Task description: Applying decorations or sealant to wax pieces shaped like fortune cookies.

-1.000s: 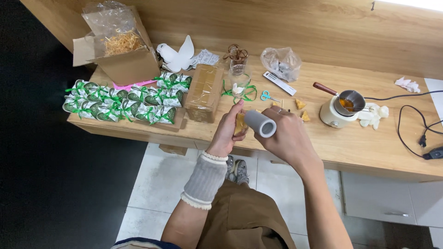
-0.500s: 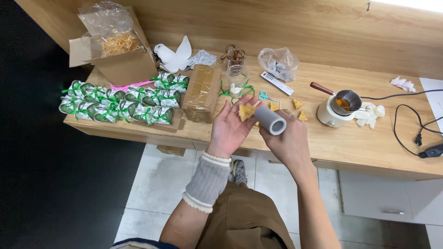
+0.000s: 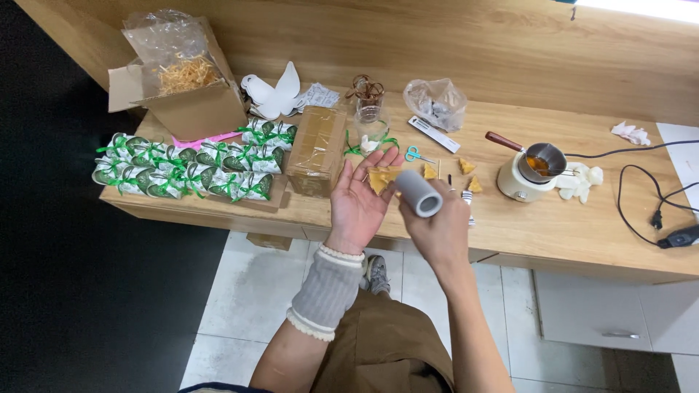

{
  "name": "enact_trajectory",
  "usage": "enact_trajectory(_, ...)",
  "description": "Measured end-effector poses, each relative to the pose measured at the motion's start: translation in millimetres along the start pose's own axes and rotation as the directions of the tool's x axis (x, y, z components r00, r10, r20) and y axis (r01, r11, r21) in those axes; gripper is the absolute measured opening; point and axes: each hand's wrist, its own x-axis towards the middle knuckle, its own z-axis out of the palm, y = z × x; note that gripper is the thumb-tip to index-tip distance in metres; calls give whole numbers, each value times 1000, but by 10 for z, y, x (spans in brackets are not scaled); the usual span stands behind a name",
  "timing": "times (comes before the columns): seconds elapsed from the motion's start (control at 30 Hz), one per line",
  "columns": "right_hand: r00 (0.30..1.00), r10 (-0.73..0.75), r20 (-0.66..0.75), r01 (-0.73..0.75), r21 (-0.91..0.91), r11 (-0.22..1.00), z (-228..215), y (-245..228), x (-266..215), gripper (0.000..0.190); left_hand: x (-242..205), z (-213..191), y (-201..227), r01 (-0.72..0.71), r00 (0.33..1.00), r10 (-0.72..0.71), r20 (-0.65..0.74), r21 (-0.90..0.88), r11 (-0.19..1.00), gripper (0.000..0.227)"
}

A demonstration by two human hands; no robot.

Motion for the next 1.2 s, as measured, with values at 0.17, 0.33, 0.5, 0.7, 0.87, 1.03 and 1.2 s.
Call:
enact_trajectory(0.17, 1000, -8, 26, 7, 17, 1000, 11, -52, -28, 24, -3, 74, -16, 43, 996, -33, -81, 127, 991, 51)
enact_trajectory(0.33, 998, 61, -3, -61, -9, 998, 26, 8, -11, 23, -26, 89, -16, 61, 997, -51, -65, 167, 984, 48)
enact_trajectory(0.5, 998, -6, 70, 5, 8, 1000, 18, 31, -26, 24, -7, 107, -50, 62, 995, -45, -90, 187, 980, 51)
enact_trajectory(0.7, 996, 48, 69, -48, 10, 999, 7, -2, -28, 24, 13, 78, -34, 58, 996, -45, -74, 173, 983, 49)
enact_trajectory(0.87, 998, 44, 36, -43, -24, 999, 20, 27, 11, 24, -24, 116, -20, 56, 996, -40, -83, 192, 980, 49)
enact_trajectory(1.03, 996, -64, 56, 64, 5, 998, 8, -9, 10, 27, 4, 95, -55, 45, 998, -33, -55, 248, 968, 50)
enact_trajectory(1.2, 999, -22, 47, 23, -22, 999, 23, -34, -35, 23, -19, 105, -10, 72, 994, -54, -90, 209, 975, 49)
